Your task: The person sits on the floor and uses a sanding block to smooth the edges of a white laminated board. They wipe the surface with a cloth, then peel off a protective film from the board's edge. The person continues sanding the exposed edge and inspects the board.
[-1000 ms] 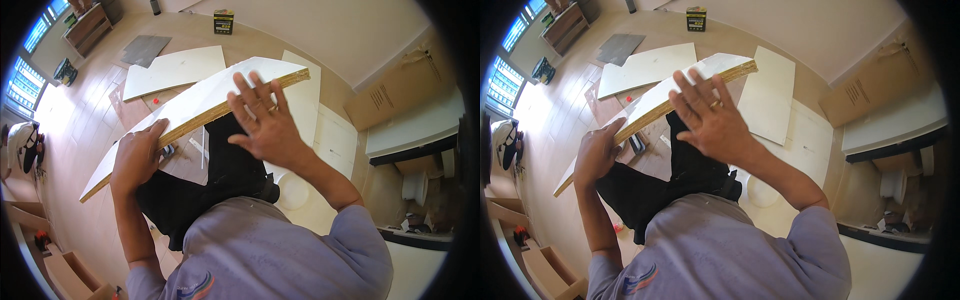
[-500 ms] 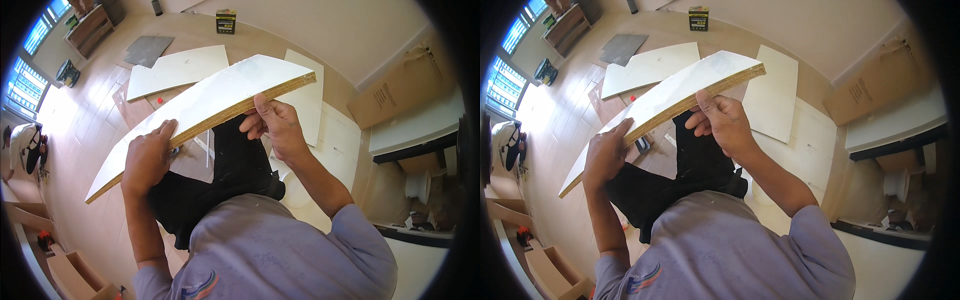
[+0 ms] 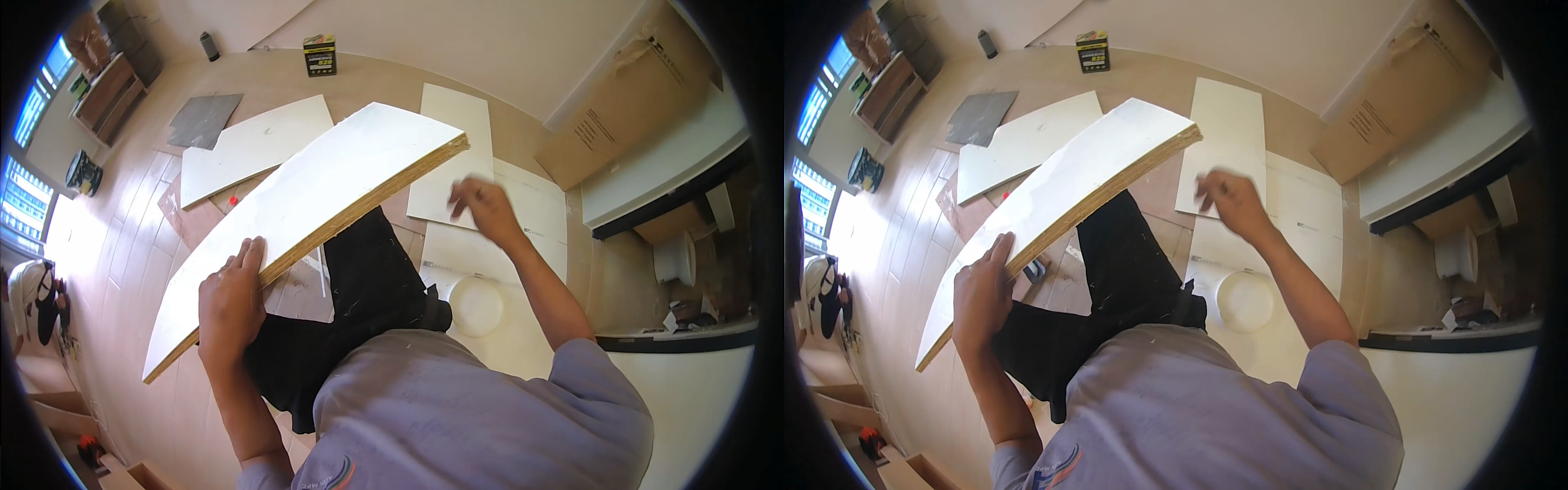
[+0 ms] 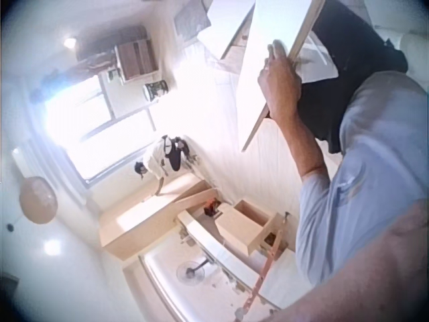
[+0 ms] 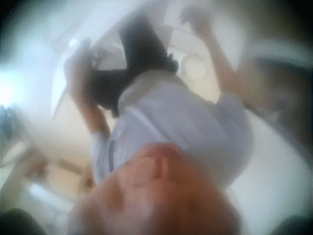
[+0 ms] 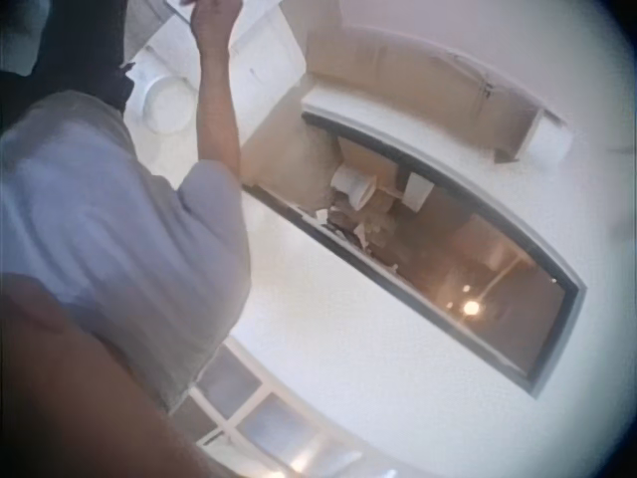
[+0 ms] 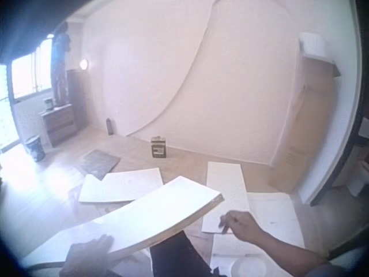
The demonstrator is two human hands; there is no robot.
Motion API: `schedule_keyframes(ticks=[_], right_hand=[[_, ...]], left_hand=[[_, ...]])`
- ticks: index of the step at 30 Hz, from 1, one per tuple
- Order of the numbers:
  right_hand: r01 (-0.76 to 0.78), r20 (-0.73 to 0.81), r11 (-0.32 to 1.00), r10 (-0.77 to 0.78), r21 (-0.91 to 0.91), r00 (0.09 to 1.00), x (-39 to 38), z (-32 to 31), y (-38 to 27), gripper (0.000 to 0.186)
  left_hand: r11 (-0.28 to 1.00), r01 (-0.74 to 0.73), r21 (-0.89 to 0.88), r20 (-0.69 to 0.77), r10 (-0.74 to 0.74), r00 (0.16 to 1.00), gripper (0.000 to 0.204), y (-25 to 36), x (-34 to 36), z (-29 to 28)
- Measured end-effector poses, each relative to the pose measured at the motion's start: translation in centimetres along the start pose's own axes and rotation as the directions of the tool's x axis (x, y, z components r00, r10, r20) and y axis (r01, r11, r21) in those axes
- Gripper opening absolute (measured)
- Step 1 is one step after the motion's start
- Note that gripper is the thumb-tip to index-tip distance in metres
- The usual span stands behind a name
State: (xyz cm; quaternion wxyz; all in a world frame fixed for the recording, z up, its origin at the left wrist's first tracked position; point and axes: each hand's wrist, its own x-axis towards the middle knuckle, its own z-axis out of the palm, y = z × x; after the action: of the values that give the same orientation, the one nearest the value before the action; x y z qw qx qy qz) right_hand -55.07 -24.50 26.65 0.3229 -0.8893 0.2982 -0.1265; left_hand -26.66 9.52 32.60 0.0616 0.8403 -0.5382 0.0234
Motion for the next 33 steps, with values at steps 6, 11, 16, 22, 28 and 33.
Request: schedule_keyframes(ticks=[6,11,16,22,28,33], right_hand=[[0.569,-0.583,0.82,-0.437,0.054,0.685,1.7,-3.2,-7.8,0.047],[0.658,-0.248,0.694,-0.72,-0.294,0.648,4.3,-5.5,-7.2,0.048],[0.671,-0.387,0.552,-0.832,-0.495,0.398,4.7,-4.8,-7.5,0.038],[0.626,-0.531,0.697,-0.698,-0.35,0.48,1.8,-3.8,-5.9,0.023],[0.553,-0.573,0.832,-0.476,-0.048,0.667,3.3,-4.5,-9.2,0.045],[0.333,-0.384,0.723,-0.101,0.606,0.918,5.3,-2.1,-8.5,0.058]], left_hand=[[0.997,0.08,-0.001,0.133,-0.079,0.988,0.057,0.8,0.4,-2.0],[0.999,0.049,-0.006,0.086,-0.049,0.995,0.06,0.5,0.1,-1.7],[0.996,0.066,-0.06,0.076,-0.061,0.995,0.064,0.6,0.4,-2.2],[0.998,0.049,-0.05,0.071,-0.045,0.996,0.067,-0.4,0.4,-2.3],[0.991,0.118,-0.065,0.159,-0.107,0.982,0.066,0.2,0.9,-3.1],[0.993,0.094,-0.071,0.129,-0.084,0.988,0.066,0.3,0.6,-2.3]])
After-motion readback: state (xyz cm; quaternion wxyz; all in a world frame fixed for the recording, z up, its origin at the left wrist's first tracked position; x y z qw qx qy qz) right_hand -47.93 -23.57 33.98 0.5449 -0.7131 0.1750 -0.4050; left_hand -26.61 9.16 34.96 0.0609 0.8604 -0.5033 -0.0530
